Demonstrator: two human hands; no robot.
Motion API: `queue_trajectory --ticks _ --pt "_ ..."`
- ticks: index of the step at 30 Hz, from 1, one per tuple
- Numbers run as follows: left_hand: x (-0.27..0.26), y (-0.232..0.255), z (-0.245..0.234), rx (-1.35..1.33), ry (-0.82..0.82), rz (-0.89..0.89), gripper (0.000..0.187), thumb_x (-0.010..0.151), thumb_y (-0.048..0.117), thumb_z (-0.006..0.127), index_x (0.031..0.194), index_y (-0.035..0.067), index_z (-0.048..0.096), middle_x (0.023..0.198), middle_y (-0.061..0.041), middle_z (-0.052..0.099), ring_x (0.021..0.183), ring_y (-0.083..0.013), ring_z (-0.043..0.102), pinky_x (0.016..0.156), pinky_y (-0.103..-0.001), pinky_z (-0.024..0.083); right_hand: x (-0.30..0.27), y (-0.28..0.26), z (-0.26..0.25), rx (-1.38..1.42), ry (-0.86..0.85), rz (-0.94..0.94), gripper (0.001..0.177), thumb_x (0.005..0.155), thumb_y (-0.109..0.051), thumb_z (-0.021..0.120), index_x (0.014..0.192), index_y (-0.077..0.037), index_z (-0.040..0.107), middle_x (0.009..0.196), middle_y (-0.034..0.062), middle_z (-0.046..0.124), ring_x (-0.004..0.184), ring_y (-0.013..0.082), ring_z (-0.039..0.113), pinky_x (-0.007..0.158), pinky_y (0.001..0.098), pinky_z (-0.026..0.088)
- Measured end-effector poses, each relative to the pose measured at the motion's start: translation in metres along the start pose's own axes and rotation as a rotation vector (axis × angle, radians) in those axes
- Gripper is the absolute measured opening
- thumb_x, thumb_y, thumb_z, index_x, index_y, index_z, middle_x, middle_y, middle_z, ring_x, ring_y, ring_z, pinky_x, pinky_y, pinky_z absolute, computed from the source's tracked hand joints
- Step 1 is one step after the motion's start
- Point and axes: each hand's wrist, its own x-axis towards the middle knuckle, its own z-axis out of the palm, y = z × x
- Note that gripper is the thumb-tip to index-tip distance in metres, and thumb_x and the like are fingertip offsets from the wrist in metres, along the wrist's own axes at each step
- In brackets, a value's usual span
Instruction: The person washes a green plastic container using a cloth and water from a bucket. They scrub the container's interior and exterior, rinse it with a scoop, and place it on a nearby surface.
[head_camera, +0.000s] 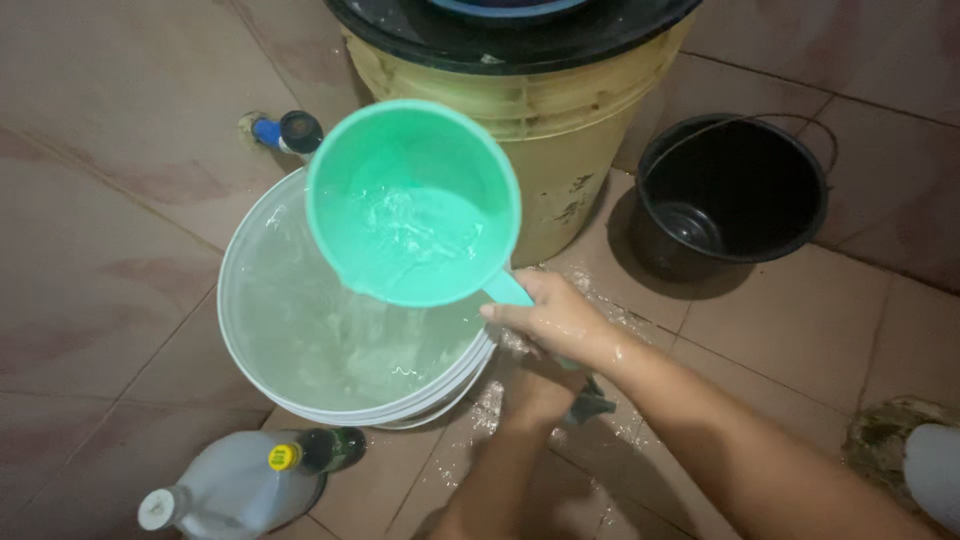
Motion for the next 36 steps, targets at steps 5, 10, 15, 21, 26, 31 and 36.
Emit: queue_trajectory --ticks 5,10,15,21,26,31,36 --pt "-0.002 -0.008 0.026 -0.014 -0.199 0.025 0.031 0.096 0.030 0.055 0.109 0.006 0.072 0.109 -0.016 0.073 0.103 -0.0330 0.069 0.089 -0.048 0.054 -0.014 0.033 -0.006 0.346 -0.008 -0.095 0.030 0.090 -0.023 0.080 0.102 0.003 0.072 0.067 0.0068 0.059 0.048 0.0092 0.050 0.042 0.0241 0.043" --pt "-0.004 0.005 0.027 -0.082 -0.148 -0.015 0.031 0.095 0.020 0.061 0.120 0.002 0.065 0.116 -0.021 0.066 0.107 -0.0370 0.064 0.090 -0.051 0.052 -0.028 0.039 -0.015 0.425 0.160 -0.100 0.030 0.086 -0.024 0.074 0.108 -0.004 0.071 0.085 -0.0029 0.075 0.067 0.0028 0.068 0.059 0.0211 0.056" --pt "-0.007 0.010 0.017 -0.170 -0.237 -0.061 0.017 0.095 0.014 0.056 0.100 0.002 0.069 0.094 -0.014 0.074 0.086 -0.0299 0.078 0.078 -0.041 0.061 -0.029 0.049 -0.024 0.233 0.250 -0.108 0.034 0.089 -0.027 0.080 0.104 0.003 0.074 0.072 0.0057 0.065 0.056 0.0124 0.055 0.049 0.0278 0.046" --pt "-0.005 0.005 0.011 -0.005 -0.135 0.113 0.010 0.087 0.007 0.065 0.090 0.000 0.072 0.087 -0.020 0.069 0.081 -0.0382 0.068 0.069 -0.049 0.053 -0.030 0.043 -0.019 0.144 0.183 -0.126 0.039 0.088 -0.029 0.077 0.114 -0.001 0.074 0.083 0.0053 0.071 0.069 0.0145 0.064 0.057 0.0283 0.054" --pt "0.000 0.014 -0.003 -0.339 0.128 0.064 0.016 0.101 0.012 0.053 0.109 0.002 0.063 0.088 -0.012 0.067 0.082 -0.0289 0.071 0.069 -0.043 0.059 -0.029 0.013 -0.004 -0.706 0.215 -0.035 0.044 0.096 -0.049 0.063 0.117 -0.011 0.069 0.098 0.0137 0.077 0.088 0.0303 0.075 0.077 0.0420 0.056" --pt "0.002 0.004 -0.002 -0.190 0.456 0.305 0.031 0.085 0.007 0.068 0.114 -0.004 0.065 0.099 -0.022 0.070 0.091 -0.0386 0.068 0.076 -0.049 0.053 -0.007 0.009 -0.009 -0.741 0.187 -0.285 0.043 0.097 -0.044 0.061 0.121 -0.010 0.070 0.112 0.0184 0.072 0.102 0.0360 0.070 0.087 0.0468 0.056" --pt "0.007 -0.019 0.013 -0.371 0.334 -0.058 0.024 0.082 0.012 0.072 0.103 0.000 0.069 0.091 -0.016 0.072 0.085 -0.0324 0.072 0.076 -0.042 0.057 -0.025 0.071 -0.050 -0.066 0.530 -0.153 0.050 0.107 -0.045 0.054 0.139 -0.009 0.065 0.126 0.0202 0.071 0.114 0.0385 0.068 0.093 0.0506 0.054"
